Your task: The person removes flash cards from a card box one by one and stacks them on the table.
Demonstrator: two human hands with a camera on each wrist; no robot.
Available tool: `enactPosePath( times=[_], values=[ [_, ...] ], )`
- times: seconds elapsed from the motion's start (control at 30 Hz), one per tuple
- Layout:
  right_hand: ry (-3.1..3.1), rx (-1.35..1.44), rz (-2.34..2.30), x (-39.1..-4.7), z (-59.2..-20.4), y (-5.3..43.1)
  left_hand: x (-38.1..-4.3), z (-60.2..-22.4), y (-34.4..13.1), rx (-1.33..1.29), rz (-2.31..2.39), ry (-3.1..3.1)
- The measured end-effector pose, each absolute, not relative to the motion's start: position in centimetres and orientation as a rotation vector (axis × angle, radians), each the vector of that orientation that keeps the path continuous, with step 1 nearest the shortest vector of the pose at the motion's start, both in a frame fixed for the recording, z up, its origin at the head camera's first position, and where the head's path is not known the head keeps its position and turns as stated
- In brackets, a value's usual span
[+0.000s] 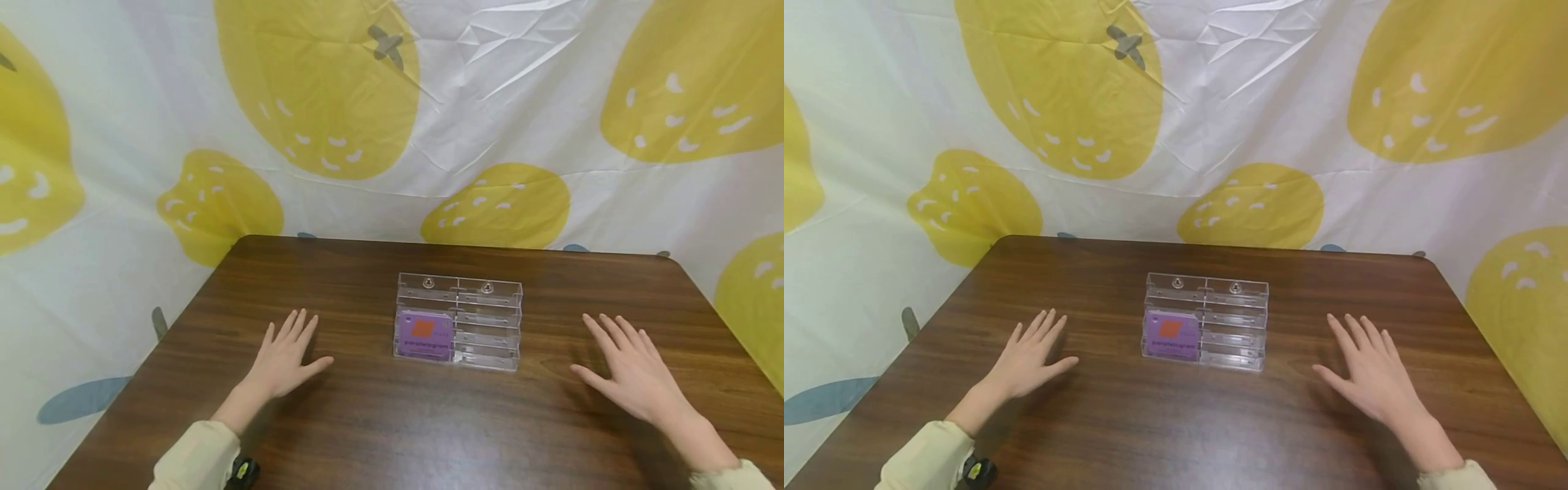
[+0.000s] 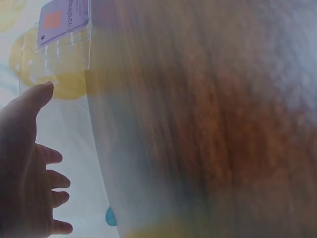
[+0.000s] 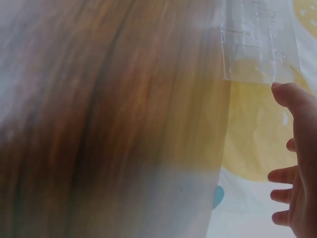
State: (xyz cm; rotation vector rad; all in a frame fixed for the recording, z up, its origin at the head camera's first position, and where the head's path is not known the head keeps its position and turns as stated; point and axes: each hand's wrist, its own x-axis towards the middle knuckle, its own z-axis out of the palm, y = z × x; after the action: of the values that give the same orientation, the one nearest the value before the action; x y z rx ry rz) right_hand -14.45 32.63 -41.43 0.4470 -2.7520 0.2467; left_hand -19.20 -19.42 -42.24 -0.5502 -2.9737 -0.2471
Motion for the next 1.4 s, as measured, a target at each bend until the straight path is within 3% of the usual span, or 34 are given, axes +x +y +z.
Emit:
enactPosePath(
  times=[1.4],
  values=[
    [-2.625, 0.624, 0.613, -17.1, -41.8, 27.7, -18.7, -42.2, -16.6, -0.660, -0.443, -2.988]
  ],
)
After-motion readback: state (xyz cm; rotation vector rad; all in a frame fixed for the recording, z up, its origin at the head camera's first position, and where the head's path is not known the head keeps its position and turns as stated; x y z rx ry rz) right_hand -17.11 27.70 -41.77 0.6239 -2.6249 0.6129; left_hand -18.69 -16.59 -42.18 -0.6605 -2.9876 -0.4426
